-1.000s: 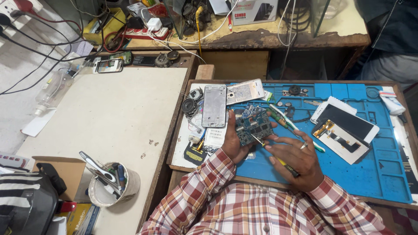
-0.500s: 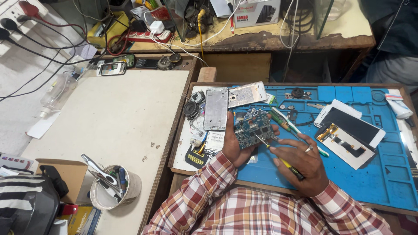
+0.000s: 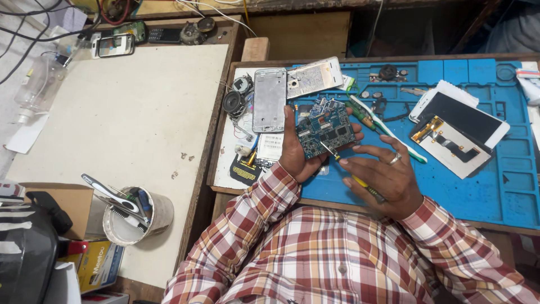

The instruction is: The person holds a small circuit board and uses a screwdriver to scrape its surface, then switches to a toothbrush to scrub the board. The person rotates the board to access different areas while continuing to clean it.

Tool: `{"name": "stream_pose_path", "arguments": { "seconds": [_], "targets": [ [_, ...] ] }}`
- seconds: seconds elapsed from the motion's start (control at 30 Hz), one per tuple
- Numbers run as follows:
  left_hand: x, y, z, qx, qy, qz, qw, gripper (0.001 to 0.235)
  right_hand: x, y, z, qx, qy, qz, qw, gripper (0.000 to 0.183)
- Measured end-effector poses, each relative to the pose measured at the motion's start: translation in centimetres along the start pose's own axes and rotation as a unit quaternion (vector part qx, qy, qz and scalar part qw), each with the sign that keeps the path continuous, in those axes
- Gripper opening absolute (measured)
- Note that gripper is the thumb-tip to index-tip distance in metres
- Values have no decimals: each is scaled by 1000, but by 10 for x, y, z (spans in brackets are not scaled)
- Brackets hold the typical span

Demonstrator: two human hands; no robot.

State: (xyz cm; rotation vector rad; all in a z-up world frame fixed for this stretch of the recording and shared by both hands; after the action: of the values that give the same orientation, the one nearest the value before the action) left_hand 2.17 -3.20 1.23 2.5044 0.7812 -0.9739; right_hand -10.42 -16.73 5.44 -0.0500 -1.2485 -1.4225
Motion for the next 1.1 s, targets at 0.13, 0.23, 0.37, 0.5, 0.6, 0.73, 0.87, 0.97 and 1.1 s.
{"name": "stream_pose_path", "arguments": {
  "seconds": [0.13, 0.23, 0.37, 0.5, 0.6, 0.73, 0.87, 0.97, 1.1],
  "targets": [
    [3, 1, 2, 0, 13, 0, 1000, 120, -1, -4, -5, -13, -3, -7, 1000, 29],
    [4, 0, 1, -6, 13, 0, 1000, 119, -1, -5, -5, -17, 4, -8, 1000, 27],
    [4, 2, 0, -8, 11, -2, 1000, 119, 1, -5, -5, -12, 0, -15, 1000, 27],
    [4, -1, 1, -3, 5, 9, 1000, 119, 3, -7, -7, -27, 19, -27, 999, 28],
    [1, -2, 0, 3, 32, 23, 999, 119, 4, -6, -6, -20, 12, -22, 999, 30],
    [-1, -2, 0, -1, 51, 5, 999, 118, 4, -3, -3, -29, 18, -28, 999, 28],
    [3, 0, 2, -12, 43, -5, 999, 117, 2, -5, -6, -25, 18, -15, 999, 27],
    [6, -1, 4, -11, 54, -8, 998, 117, 3, -7, -8, -31, 29, -8, 999, 26],
    [5, -1, 3, -16, 68, -3, 998, 117, 3, -7, -8, -39, 36, -22, 998, 26]
  ]
}}
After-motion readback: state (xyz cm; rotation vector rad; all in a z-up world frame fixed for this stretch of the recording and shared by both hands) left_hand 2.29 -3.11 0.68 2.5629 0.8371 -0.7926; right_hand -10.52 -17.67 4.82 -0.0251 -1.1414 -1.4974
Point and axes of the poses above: each hand's wrist, its own y-axis towards the middle knuckle, its own x-axis out of the back of the hand, z = x × y, the point moved 4 cm from there along y, towards the middle knuckle, and after that the axes turned 9 degrees about y, right-handed, at the moved point
